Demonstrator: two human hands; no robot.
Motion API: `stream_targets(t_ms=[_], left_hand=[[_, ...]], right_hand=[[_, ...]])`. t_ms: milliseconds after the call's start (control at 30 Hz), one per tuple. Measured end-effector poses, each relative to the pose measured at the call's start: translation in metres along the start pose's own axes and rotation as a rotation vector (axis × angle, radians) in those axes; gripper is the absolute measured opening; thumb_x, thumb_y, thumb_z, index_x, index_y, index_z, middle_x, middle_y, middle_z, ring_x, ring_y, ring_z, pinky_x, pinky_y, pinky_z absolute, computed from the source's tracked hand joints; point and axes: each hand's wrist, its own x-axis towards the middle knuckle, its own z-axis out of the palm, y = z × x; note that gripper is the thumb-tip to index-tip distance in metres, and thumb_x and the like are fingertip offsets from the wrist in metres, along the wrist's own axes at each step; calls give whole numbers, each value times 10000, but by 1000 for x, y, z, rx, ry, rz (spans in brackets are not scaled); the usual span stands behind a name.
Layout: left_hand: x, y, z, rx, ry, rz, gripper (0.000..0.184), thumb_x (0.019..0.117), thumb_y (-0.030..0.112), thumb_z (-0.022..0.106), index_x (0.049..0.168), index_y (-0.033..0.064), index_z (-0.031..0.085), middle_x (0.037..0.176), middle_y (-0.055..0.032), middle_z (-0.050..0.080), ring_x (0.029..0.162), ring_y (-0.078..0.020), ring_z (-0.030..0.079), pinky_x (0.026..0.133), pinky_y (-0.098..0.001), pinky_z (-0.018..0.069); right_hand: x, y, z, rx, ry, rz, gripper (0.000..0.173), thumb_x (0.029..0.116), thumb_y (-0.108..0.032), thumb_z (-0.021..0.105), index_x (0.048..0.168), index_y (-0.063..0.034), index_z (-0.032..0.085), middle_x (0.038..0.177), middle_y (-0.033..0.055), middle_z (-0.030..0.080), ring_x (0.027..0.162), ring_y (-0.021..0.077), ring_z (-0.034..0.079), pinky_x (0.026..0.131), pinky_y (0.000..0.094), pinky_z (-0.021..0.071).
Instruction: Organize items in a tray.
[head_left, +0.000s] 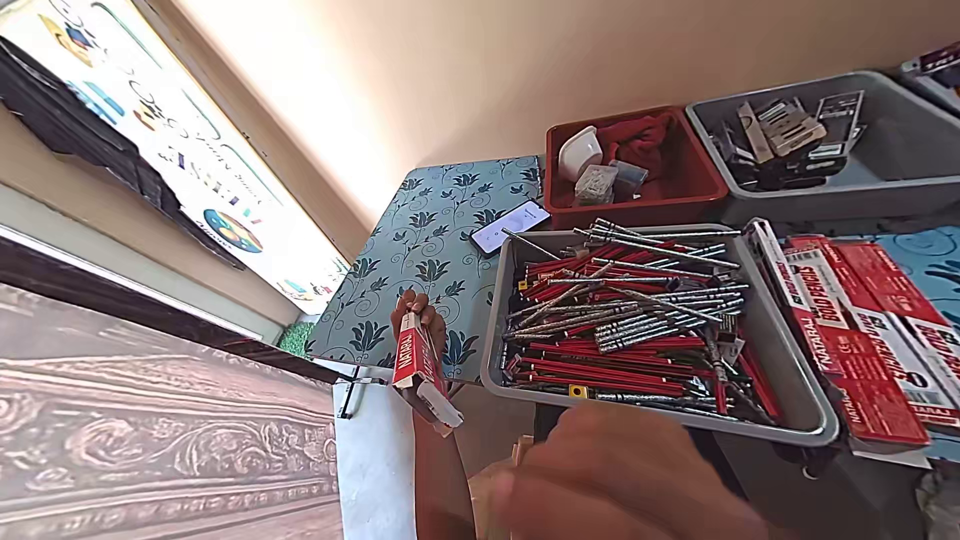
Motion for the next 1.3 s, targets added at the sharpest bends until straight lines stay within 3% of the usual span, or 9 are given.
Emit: stream_targets(t_ms=[100, 167, 267, 433, 633, 833, 967, 1167, 1300], left_hand=[[0, -2, 3, 10, 56, 41, 162, 1006, 175, 587, 991, 59, 699, 881, -46, 694, 645, -98, 674, 580, -184, 566], [-6, 0, -7, 6, 23, 37, 177, 1024, 188, 557, 1045, 76, 693, 938, -37, 691, 687, -95, 677, 611, -180, 567], [-10, 6, -24, -13, -24, 8, 189, 1039, 238, 534, 1075, 107, 664, 978, -17, 670, 693, -75, 660, 600, -172, 553], [-9, 5, -17, -1, -17, 8, 185, 1039, 240, 535, 1042, 103, 660, 945, -27, 672, 705, -99, 674, 598, -186, 560], [-7, 1, -9, 10, -17, -15, 188, 1049, 253, 521, 1002, 111, 635, 903, -14, 652, 645, -71, 648, 556, -164, 540], [-5, -1, -4, -16, -8, -2, 195, 1051, 200, 507, 1006, 78, 652, 928, -40, 654, 708, -99, 668, 613, -175, 560], [-5, -8, 8, 30, 11, 33, 182, 1052, 188, 509, 1014, 78, 649, 945, -44, 655, 701, -96, 669, 599, -167, 557], [-3, -9, 10, 18, 45, 36, 169, 1034, 174, 539, 979, 74, 663, 911, -36, 659, 680, -87, 666, 590, -164, 557], [-4, -11, 14, -14, 60, 41, 172, 1045, 175, 521, 1001, 64, 645, 910, -44, 655, 689, -94, 668, 590, -166, 556]], right_hand=[[-17, 32, -23, -328, -207, 245, 196, 1027, -175, 563, 990, -88, 734, 801, 48, 703, 700, 137, 657, 608, 252, 523], [-33, 55, -44, -508, -457, 462, 183, 977, -152, 597, 1003, -97, 770, 851, 79, 716, 731, 233, 706, 607, 389, 570], [-37, 72, -75, -505, -830, 853, 191, 975, -107, 677, 1143, -47, 745, 1024, 194, 694, 998, 387, 671, 838, 555, 523], [-40, 87, -79, -432, -888, 942, 160, 984, -158, 682, 1094, -51, 727, 993, 150, 688, 970, 326, 671, 840, 529, 523], [-54, 93, -79, -463, -788, 755, 153, 1001, -148, 629, 995, -8, 689, 919, 149, 658, 903, 325, 664, 784, 510, 528], [-50, 76, -90, -556, -494, 636, 282, 1038, -289, 490, 1126, -98, 677, 733, 26, 640, 613, 170, 619, 552, 367, 497], [-45, 71, -92, -497, -303, 601, 322, 1037, -287, 476, 1193, -126, 707, 838, -16, 661, 651, 8, 540, 592, 177, 455], [-53, 77, -86, -467, -222, 620, 299, 1000, -226, 539, 1154, -82, 750, 1088, 99, 647, 841, 54, 621, 718, 173, 515], [-48, 67, -87, -168, 135, 548, 105, 945, -200, 704, 1032, -155, 739, 1021, -76, 705, 898, 1, 678, 793, 176, 593]])
